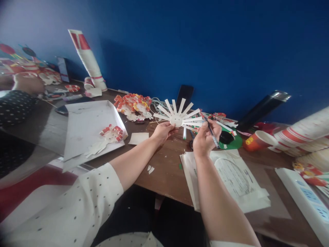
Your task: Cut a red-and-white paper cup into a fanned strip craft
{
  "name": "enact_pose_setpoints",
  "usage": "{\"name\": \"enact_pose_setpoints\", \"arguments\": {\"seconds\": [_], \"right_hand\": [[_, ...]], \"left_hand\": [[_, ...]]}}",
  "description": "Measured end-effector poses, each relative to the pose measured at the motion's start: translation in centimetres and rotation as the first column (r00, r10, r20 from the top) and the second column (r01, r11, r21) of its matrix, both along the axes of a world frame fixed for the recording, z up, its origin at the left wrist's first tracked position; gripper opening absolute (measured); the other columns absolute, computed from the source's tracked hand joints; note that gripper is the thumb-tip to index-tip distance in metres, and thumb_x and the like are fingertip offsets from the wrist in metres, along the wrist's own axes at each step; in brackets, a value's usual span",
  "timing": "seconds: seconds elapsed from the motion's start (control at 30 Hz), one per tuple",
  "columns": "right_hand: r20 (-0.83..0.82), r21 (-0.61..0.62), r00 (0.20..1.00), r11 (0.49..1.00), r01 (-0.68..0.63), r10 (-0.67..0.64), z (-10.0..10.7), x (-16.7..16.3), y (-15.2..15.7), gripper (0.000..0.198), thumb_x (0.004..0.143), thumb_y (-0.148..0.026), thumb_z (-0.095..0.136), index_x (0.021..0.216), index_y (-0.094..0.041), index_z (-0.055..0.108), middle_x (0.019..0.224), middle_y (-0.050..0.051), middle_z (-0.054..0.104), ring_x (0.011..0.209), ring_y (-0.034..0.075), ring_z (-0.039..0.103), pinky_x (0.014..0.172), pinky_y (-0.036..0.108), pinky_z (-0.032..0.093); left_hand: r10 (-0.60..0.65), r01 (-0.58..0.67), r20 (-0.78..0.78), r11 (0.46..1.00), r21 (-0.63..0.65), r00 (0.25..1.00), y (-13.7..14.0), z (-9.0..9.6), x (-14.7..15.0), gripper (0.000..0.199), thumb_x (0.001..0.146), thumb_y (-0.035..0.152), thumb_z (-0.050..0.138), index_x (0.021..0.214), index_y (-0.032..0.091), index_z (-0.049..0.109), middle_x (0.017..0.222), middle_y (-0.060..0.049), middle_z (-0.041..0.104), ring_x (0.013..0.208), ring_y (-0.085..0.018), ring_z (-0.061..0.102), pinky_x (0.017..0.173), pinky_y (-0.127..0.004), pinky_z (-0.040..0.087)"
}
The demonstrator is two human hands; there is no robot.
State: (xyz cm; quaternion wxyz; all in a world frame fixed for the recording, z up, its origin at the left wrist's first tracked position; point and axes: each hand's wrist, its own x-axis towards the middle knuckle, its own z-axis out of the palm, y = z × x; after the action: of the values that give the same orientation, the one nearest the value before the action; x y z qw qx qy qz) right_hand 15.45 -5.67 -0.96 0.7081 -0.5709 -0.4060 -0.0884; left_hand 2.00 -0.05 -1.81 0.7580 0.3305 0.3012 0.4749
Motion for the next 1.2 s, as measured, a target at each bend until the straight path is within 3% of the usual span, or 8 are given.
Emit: {"name": "enact_pose_setpoints", "arguments": {"seconds": [0.33, 0.63, 0.87, 1.03, 1.13, 1.2], "right_hand": [[0.017, 0.063, 1.000, 0.998, 0.016, -0.017, 0.6, -0.4, -0.5, 0.027, 0.090, -0.038, 0.051, 0.108, -0.019, 0.052, 0.105, 0.007, 0.059, 0.058, 0.008, 0.059, 0.059, 0.029, 0.057], [-0.394, -0.022, 0.917, 0.998, 0.055, -0.059, 0.7, 2.1, 0.4, 0.019, 0.084, -0.026, 0.053, 0.101, -0.018, 0.052, 0.077, -0.001, 0.058, 0.055, 0.010, 0.059, 0.049, 0.022, 0.051], [-0.139, -0.005, 0.990, 1.000, 0.021, -0.022, 0.4, 1.6, 0.1, 0.024, 0.086, -0.035, 0.052, 0.104, -0.019, 0.053, 0.103, 0.005, 0.062, 0.055, 0.007, 0.058, 0.055, 0.025, 0.055], [-0.270, -0.155, 0.958, 0.987, 0.053, -0.093, -0.1, 3.3, 0.6, 0.030, 0.084, -0.034, 0.051, 0.109, -0.018, 0.055, 0.100, 0.007, 0.064, 0.061, 0.011, 0.061, 0.054, 0.026, 0.055], [-0.366, -0.269, 0.925, 0.963, -0.005, -0.097, -0.5, 4.5, 0.8, 0.035, 0.080, -0.028, 0.052, 0.112, -0.015, 0.061, 0.096, 0.008, 0.066, 0.062, 0.013, 0.062, 0.053, 0.027, 0.053], [-0.341, -0.343, 0.938, 0.937, -0.061, -0.064, -0.9, 4.9, 0.7, 0.037, 0.078, -0.026, 0.052, 0.111, -0.014, 0.064, 0.094, 0.008, 0.068, 0.061, 0.014, 0.062, 0.056, 0.029, 0.053]], "left_hand": [[0.020, -0.020, -0.041, 1.000, 0.002, 0.999, 0.1, 0.0, 0.0, 0.014, 0.079, 0.006, 0.066, 0.065, 0.009, 0.065, 0.066, -0.005, 0.065, 0.063, -0.009, 0.063, 0.079, -0.029, 0.054], [0.052, -0.052, -0.069, 0.999, 0.003, 0.996, 0.2, -0.2, -0.1, 0.014, 0.079, 0.006, 0.065, 0.065, 0.009, 0.066, 0.067, -0.005, 0.067, 0.061, -0.009, 0.062, 0.078, -0.027, 0.053], [0.065, -0.063, -0.086, 0.998, 0.025, 0.994, 0.5, -0.4, -0.2, 0.016, 0.081, 0.004, 0.061, 0.067, 0.009, 0.066, 0.068, -0.004, 0.066, 0.061, -0.009, 0.063, 0.076, -0.026, 0.054], [0.099, -0.094, -0.112, 0.994, 0.050, 0.989, 0.7, -0.6, -0.2, 0.011, 0.080, 0.007, 0.064, 0.069, 0.010, 0.067, 0.070, -0.004, 0.067, 0.063, -0.008, 0.063, 0.073, -0.023, 0.054], [0.107, -0.103, -0.113, 0.994, 0.041, 0.988, 0.8, -0.7, -0.2, 0.007, 0.075, 0.009, 0.070, 0.070, 0.010, 0.067, 0.070, -0.004, 0.066, 0.064, -0.009, 0.063, 0.075, -0.024, 0.054], [0.111, -0.108, -0.107, 0.994, 0.034, 0.988, 0.8, -0.7, -0.2, 0.008, 0.075, 0.009, 0.071, 0.068, 0.010, 0.066, 0.070, -0.004, 0.066, 0.064, -0.009, 0.063, 0.077, -0.025, 0.055]]}}
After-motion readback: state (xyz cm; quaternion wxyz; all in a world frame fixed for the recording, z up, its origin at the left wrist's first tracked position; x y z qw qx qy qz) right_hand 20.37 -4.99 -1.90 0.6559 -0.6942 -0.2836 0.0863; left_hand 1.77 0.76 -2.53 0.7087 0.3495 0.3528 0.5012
